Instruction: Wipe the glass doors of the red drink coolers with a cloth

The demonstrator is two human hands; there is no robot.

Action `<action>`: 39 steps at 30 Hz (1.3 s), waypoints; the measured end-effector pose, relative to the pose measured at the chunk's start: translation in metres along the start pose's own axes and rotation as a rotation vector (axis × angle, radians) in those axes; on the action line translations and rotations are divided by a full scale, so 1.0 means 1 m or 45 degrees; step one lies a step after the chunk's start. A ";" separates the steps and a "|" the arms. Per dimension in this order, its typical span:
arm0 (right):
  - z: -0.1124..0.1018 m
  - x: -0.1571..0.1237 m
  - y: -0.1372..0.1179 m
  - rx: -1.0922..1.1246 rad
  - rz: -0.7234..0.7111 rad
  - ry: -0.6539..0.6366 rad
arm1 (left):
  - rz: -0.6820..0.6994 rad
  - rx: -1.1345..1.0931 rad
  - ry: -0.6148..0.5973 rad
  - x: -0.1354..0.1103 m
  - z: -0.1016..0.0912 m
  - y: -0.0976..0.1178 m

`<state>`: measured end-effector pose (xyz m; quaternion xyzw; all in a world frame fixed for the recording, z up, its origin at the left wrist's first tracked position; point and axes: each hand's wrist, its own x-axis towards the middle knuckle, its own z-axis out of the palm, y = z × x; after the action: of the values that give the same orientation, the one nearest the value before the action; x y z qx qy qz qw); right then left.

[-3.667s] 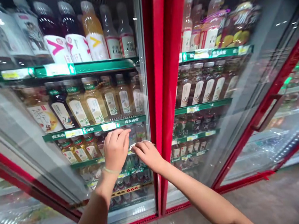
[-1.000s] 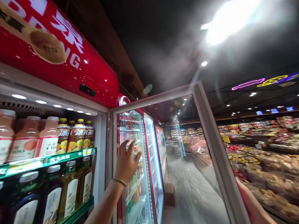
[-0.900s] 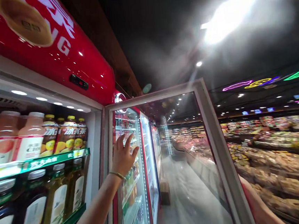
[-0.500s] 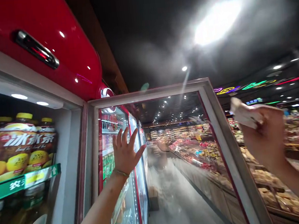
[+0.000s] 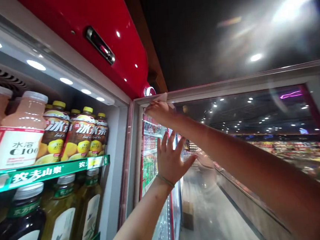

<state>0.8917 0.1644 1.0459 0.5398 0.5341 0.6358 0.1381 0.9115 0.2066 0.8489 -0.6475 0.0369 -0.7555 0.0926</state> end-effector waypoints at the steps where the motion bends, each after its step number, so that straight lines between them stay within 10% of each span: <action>1: 0.005 -0.004 0.002 0.016 -0.024 -0.011 | 0.001 -0.010 0.000 0.000 0.000 0.000; 17: 0.021 -0.008 -0.003 0.053 0.163 0.065 | 0.014 -0.179 -0.190 -0.031 -0.038 -0.046; 31: 0.020 -0.012 -0.022 0.056 0.053 -0.003 | 0.014 -0.232 -0.043 -0.043 -0.027 -0.054; 39: 0.004 -0.034 -0.020 -0.021 0.297 0.031 | 0.003 -0.278 -0.049 -0.043 -0.032 -0.054</action>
<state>0.8999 0.1494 1.0102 0.5892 0.4640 0.6586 0.0612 0.8811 0.2650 0.8119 -0.6682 0.1179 -0.7342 0.0230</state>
